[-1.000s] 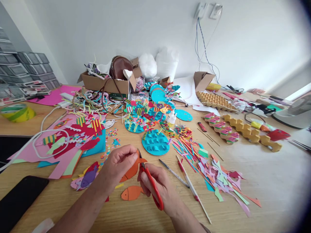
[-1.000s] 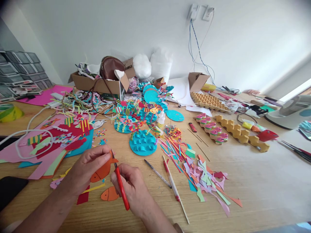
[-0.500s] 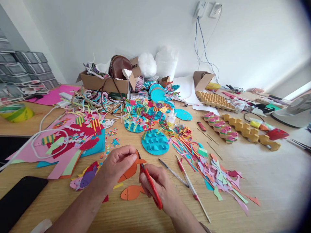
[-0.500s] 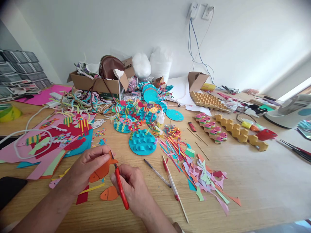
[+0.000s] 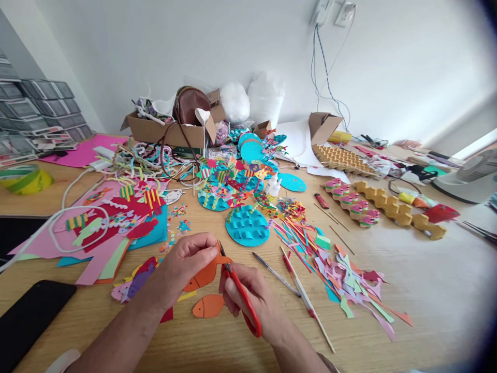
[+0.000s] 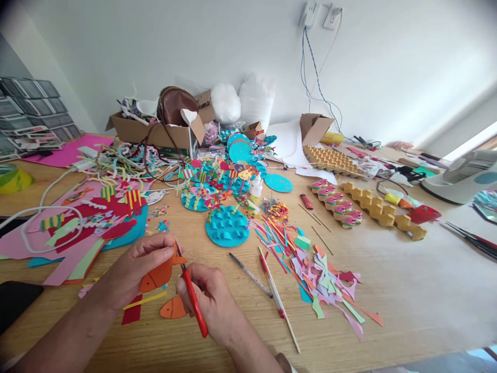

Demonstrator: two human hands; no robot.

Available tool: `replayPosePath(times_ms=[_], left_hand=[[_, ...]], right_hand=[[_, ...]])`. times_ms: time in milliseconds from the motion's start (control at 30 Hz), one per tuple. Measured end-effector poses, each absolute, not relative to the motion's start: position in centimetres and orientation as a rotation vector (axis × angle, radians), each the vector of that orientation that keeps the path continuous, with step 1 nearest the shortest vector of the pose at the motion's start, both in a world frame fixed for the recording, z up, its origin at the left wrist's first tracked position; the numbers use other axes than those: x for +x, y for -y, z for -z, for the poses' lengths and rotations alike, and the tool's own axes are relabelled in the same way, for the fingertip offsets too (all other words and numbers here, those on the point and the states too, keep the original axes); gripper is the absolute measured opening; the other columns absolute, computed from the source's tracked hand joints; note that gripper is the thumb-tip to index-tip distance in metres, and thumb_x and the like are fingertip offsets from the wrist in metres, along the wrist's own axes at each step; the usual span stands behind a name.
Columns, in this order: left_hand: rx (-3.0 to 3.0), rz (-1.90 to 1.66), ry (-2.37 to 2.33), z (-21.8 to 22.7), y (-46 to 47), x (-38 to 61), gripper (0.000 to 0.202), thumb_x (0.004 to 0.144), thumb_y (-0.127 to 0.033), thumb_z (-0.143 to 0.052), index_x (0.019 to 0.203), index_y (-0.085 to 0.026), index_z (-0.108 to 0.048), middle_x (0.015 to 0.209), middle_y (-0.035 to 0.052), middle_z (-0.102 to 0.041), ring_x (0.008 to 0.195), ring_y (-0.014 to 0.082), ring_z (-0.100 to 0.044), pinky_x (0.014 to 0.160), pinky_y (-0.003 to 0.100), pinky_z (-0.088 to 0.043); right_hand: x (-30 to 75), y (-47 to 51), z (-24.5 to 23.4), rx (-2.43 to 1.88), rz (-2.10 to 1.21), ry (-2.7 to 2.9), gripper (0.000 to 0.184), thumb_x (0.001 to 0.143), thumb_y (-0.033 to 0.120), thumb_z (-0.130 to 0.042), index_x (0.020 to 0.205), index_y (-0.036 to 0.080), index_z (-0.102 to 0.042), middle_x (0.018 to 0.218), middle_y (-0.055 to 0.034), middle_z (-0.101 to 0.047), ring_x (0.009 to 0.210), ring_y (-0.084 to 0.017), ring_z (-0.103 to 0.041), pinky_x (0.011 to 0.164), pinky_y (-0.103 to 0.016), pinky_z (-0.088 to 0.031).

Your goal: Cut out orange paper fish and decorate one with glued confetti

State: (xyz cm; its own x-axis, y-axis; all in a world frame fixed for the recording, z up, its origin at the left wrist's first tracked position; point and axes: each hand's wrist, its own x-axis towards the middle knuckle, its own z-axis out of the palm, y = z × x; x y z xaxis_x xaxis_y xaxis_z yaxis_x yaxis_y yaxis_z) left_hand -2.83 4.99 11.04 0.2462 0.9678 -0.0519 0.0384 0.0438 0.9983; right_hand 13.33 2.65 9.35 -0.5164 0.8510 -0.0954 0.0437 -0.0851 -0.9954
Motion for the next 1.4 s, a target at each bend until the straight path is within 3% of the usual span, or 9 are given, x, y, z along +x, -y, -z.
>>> replayPosePath(times_ms=[333,633,1000,1400], left_hand=[[1.295,-0.947,-1.041,-10.9,-4.9,-3.0,0.023,0.077,-0.035,-0.051,0.061,-0.018,-0.048,0.06,-0.0046,-0.038,0.058,0.0115,-0.035,0.054,0.023,-0.03],[1.284,-0.917,-1.028,-10.9,-5.2,-3.2,0.022,0.076,-0.033,-0.052,0.06,-0.018,-0.048,0.059,-0.0046,-0.04,0.058,0.0115,-0.038,0.055,0.022,-0.031],[1.317,-0.88,-1.025,-10.8,-5.2,-3.3,0.023,0.078,-0.033,-0.051,0.061,-0.018,-0.048,0.061,-0.0045,-0.039,0.061,0.0112,-0.036,0.055,0.022,-0.029],[1.283,-0.909,-1.018,-10.4,-5.0,-3.4,0.023,0.078,-0.033,-0.052,0.062,-0.018,-0.048,0.061,-0.0048,-0.037,0.06,0.0105,-0.034,0.055,0.022,-0.029]], right_hand=[[13.3,-2.6,-9.2,-1.059,-1.609,1.584,0.044,0.082,0.052,-0.046,0.055,0.019,-0.039,0.048,0.006,-0.035,0.046,-0.008,-0.031,0.044,-0.021,-0.025],[13.6,-2.7,-8.6,-1.084,-1.566,1.597,0.035,0.084,0.034,-0.047,0.054,0.019,-0.038,0.047,0.0066,-0.034,0.044,-0.006,-0.03,0.042,-0.02,-0.023],[13.6,-2.6,-8.4,-0.936,-1.692,1.535,0.046,0.081,0.059,-0.046,0.058,0.018,-0.044,0.047,0.0047,-0.043,0.043,-0.007,-0.035,0.042,-0.019,-0.029],[13.9,-2.7,-7.9,-1.034,-1.67,1.532,0.044,0.08,0.053,-0.053,0.055,0.019,-0.041,0.044,0.0063,-0.04,0.038,-0.005,-0.032,0.037,-0.019,-0.023]])
